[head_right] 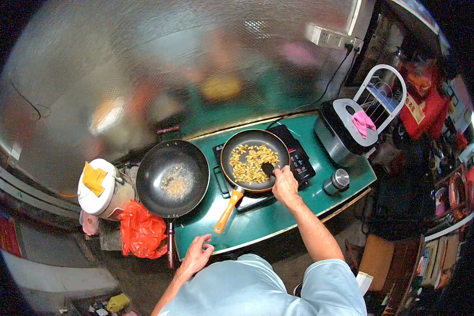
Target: Stir frying ingredients in a pan and washing a wok in a kitchen sink.
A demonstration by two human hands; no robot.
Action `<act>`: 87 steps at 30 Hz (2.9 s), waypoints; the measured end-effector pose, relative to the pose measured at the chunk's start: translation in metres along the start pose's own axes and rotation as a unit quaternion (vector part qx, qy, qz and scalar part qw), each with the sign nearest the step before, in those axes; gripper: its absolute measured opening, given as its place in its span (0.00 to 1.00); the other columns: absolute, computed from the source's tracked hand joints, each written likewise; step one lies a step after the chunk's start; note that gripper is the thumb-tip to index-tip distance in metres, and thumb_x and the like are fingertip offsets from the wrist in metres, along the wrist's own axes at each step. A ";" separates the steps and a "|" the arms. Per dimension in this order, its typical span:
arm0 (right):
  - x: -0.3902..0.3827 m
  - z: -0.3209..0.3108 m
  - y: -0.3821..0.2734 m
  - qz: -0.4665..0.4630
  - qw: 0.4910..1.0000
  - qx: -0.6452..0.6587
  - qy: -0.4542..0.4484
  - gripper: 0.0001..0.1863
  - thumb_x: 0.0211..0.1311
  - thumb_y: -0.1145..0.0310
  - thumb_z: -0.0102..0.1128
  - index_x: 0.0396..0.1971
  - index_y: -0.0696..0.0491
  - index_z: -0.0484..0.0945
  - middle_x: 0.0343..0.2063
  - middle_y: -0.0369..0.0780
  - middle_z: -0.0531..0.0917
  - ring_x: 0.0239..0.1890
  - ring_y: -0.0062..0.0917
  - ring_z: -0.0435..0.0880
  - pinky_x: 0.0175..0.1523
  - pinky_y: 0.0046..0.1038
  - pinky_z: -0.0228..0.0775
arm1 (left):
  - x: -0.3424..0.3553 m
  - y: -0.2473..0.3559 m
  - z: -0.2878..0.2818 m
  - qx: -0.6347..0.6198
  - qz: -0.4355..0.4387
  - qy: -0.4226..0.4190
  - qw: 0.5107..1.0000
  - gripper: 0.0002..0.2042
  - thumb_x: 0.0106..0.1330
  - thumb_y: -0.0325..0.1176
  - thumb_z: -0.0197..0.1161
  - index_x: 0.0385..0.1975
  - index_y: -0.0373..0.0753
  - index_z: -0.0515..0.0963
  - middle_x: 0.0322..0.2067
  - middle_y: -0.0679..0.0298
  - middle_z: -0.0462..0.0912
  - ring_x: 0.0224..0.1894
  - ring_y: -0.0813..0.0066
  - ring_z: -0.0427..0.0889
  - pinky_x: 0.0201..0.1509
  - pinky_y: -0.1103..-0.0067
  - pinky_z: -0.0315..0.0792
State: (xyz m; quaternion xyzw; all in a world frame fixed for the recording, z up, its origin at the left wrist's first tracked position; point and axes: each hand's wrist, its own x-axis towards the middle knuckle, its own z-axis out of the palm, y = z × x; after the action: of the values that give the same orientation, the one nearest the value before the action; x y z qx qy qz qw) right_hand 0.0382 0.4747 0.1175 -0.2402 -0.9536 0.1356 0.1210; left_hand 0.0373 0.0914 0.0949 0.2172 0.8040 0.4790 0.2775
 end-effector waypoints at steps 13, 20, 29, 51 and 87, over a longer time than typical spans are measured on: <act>-0.007 -0.002 0.000 -0.065 0.996 -0.018 0.055 0.14 0.49 0.77 0.61 0.39 0.52 0.80 0.39 0.43 0.77 0.44 0.41 0.74 0.48 0.41 0.68 | -0.002 -0.003 0.001 0.020 -0.008 0.025 0.999 0.22 0.63 0.29 0.60 0.58 0.32 0.69 0.51 0.51 0.72 0.49 0.64 0.78 0.51 0.73 0.75; -0.018 -0.018 -0.036 -0.061 0.978 0.178 0.092 0.13 0.52 0.82 0.55 0.40 0.57 0.78 0.39 0.45 0.77 0.46 0.39 0.75 0.54 0.37 0.67 | -0.011 -0.011 -0.010 0.064 0.029 0.114 0.991 0.22 0.63 0.29 0.60 0.59 0.36 0.69 0.52 0.54 0.71 0.54 0.62 0.75 0.55 0.72 0.73; -0.040 -0.031 -0.104 -0.032 0.893 0.446 -0.051 0.10 0.61 0.81 0.52 0.40 0.61 0.79 0.36 0.38 0.78 0.36 0.20 0.79 0.41 0.21 0.72 | -0.027 -0.014 -0.056 0.053 0.005 0.326 0.944 0.21 0.60 0.26 0.61 0.55 0.34 0.71 0.51 0.51 0.73 0.56 0.56 0.74 0.60 0.69 0.69; -0.149 -0.002 -0.191 -0.189 0.832 0.316 -0.415 0.12 0.62 0.73 0.56 0.45 0.57 0.80 0.33 0.43 0.81 0.35 0.30 0.81 0.42 0.29 0.73 | 0.004 -0.090 -0.077 -0.365 -0.208 0.047 0.906 0.14 0.65 0.42 0.65 0.35 0.38 0.72 0.25 0.68 0.78 0.22 0.81 0.78 0.22 0.84 0.76; -0.149 0.008 -0.161 -0.243 0.801 0.346 -0.424 0.14 0.63 0.70 0.52 0.45 0.58 0.79 0.42 0.49 0.82 0.49 0.42 0.80 0.56 0.38 0.70 | -0.105 0.018 -0.083 -0.424 -0.171 0.090 0.885 0.08 0.66 0.31 0.61 0.28 0.41 0.68 0.17 0.71 0.67 0.15 0.83 0.67 0.18 0.82 0.66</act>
State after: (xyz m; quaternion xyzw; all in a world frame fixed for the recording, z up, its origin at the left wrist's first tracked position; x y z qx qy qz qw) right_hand 0.0946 0.2636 0.1360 0.1383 -0.8264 0.5113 -0.1911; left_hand 0.0636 -0.0195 0.1682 -0.1059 0.5707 0.7367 0.3470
